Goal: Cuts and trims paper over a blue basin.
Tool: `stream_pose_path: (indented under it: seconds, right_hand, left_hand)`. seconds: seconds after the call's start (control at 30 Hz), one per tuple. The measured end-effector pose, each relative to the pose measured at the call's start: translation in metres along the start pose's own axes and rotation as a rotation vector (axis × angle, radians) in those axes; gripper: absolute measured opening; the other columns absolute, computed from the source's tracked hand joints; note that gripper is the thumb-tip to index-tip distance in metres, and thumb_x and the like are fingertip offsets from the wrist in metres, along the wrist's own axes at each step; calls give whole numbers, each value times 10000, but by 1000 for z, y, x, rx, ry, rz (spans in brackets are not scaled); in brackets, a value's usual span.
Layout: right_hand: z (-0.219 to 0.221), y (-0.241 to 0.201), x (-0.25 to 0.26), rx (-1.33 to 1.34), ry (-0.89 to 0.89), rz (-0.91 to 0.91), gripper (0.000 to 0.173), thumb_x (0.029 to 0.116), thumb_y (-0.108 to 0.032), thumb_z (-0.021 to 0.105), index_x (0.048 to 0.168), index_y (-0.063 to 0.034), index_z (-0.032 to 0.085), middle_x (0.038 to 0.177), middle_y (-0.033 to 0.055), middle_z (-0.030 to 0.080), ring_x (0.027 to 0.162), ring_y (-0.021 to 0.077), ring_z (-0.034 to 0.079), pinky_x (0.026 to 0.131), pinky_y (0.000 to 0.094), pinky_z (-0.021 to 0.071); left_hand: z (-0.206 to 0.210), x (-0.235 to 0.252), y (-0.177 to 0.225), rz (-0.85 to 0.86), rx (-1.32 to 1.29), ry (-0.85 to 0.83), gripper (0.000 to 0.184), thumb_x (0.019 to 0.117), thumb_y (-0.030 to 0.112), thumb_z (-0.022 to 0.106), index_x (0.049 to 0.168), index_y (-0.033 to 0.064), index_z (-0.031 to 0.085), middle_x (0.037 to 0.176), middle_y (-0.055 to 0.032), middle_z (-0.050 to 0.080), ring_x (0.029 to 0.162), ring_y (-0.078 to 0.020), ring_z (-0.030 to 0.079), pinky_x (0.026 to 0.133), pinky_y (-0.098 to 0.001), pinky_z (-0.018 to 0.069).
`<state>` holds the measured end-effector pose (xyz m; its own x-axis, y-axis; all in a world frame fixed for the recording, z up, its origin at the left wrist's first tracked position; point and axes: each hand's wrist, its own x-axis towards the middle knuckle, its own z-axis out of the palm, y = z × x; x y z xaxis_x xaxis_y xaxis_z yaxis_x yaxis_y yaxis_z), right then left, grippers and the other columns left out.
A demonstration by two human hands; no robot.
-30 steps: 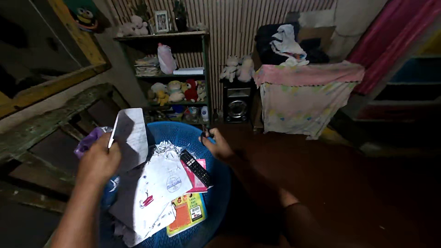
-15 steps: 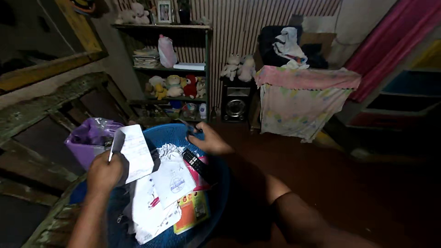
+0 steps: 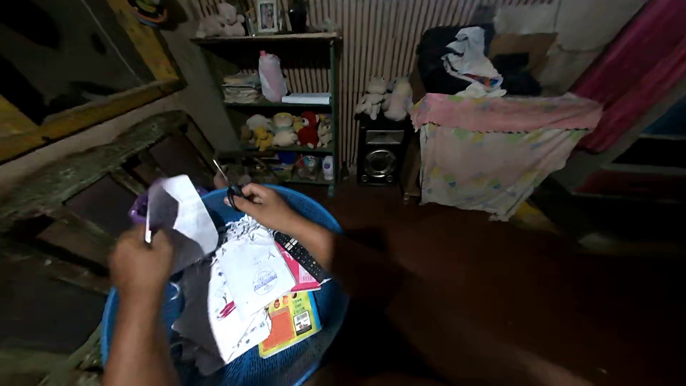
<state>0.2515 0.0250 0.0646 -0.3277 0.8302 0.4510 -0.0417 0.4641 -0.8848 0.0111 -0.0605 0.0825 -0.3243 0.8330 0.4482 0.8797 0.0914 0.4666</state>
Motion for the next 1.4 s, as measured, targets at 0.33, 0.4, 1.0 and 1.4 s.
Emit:
stream_pose_path:
  seconds: [0.33,0.4,1.0,1.4]
  right_hand:
    - [-11,-4,-41,172,-99,277,574,977,-215,697,1460,-188,390,1179,56,671,935,155,666,792,342,573]
    - [-21,9,-44,183,-89,279,650,941,-146,731,1477,-189,367,1256,76,669,996,202,690,826,386,597]
    - [-43,37,6,218,114,119,779,882,-17,716,1508,-37,252,1114,167,714,952,265,726,823,435,621]
    - [-47,32,-31,93,-273,161,530,931,-69,679,1404,-113,445,1080,110,719,874,203,695,778,391,592]
  left_hand:
    - [47,-14,30,-183,-925,-61,345,979,260,704,1202,6,637,975,-101,748,846,-189,740,785,-411,640]
    - [58,-11,35,-144,-1019,-166,326,981,223,703,1209,0,635,960,-118,752,810,-219,746,748,-424,647]
    - [78,-4,4,113,-1052,-147,166,1027,19,541,1113,1,682,1039,-96,719,917,-176,688,835,-380,596]
    - [75,-15,0,290,-793,-243,317,1051,59,417,1029,54,733,1049,-59,736,881,-158,687,796,-379,590]
